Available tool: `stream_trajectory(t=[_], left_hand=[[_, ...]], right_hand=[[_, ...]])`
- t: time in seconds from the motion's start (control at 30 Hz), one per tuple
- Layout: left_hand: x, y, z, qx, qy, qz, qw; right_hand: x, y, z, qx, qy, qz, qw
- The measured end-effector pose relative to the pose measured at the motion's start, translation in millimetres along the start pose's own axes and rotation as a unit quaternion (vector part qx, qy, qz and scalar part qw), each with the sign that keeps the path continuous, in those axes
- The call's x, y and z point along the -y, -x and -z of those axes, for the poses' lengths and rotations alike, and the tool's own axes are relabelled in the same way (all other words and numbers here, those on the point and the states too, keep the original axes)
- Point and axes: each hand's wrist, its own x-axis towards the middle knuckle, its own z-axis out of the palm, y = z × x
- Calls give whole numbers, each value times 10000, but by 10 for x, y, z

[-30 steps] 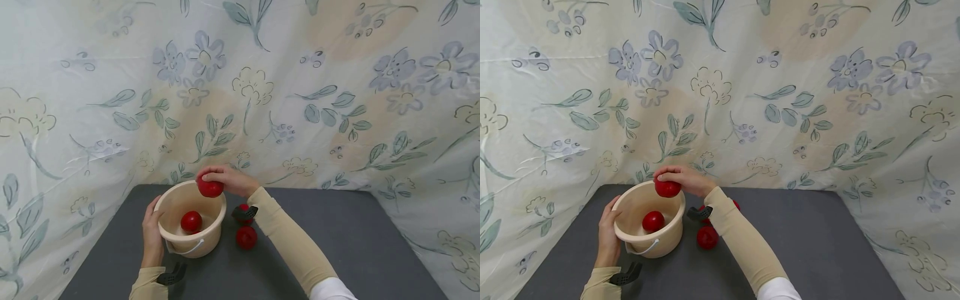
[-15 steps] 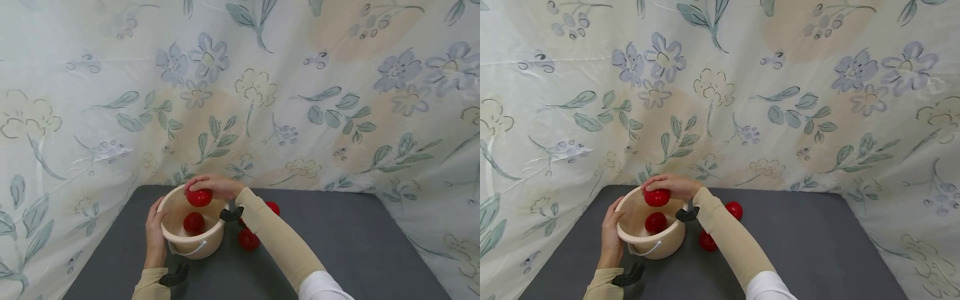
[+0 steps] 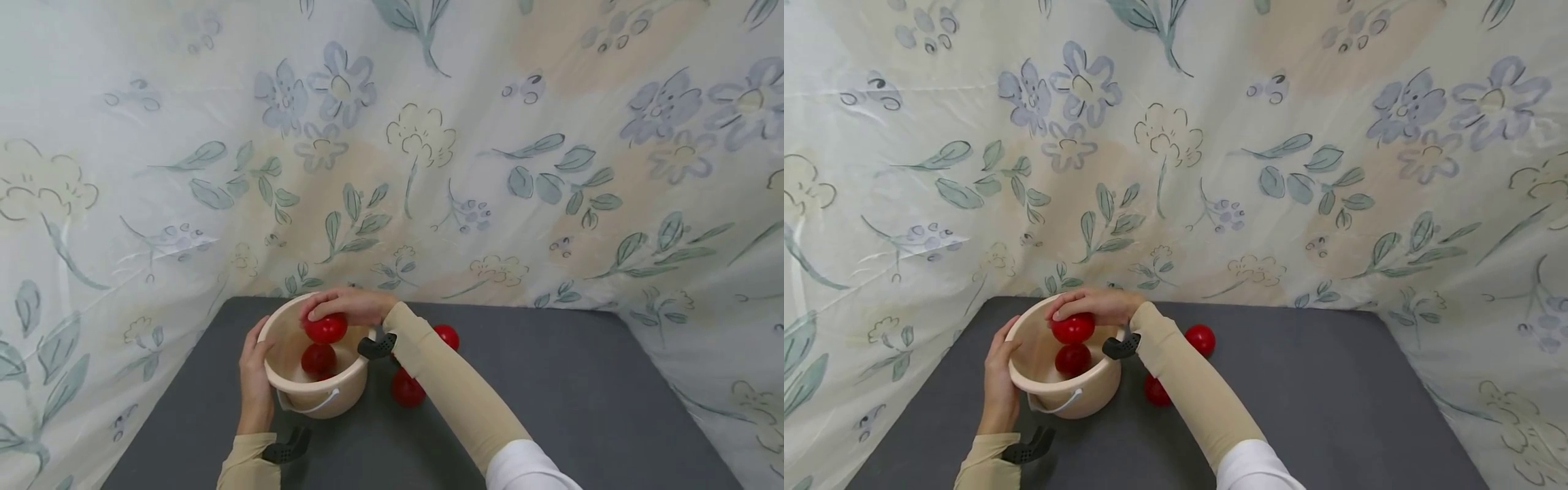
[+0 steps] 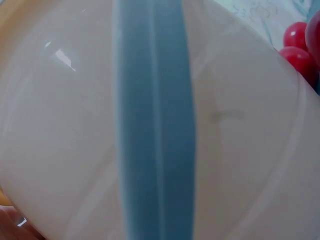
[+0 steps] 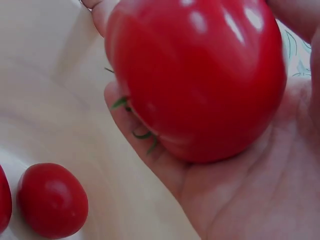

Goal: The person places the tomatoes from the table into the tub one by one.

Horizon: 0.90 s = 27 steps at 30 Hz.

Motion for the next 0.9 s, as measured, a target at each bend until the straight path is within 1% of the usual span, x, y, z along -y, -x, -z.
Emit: stream_trajectory(t=[0.27, 0.37, 0.6, 0.77, 0.9], left_hand=[[-21, -14, -14, -20, 13, -28, 10000], [-11, -11, -12, -14, -6, -4, 10000], [1, -10, -15, -24, -15, -9, 10000], [-2, -2, -9, -47, -21, 21, 10000], [2, 4, -4, -40, -21, 26, 10000]], right_hand=[[25, -2, 9, 160, 57, 45, 9998], [5, -5, 9, 156, 88, 55, 9998], [0, 3, 4, 139, -280, 354, 9989], [-5, 11, -4, 30, -366, 370, 9986], [-23, 25, 7, -117, -429, 488, 9978]])
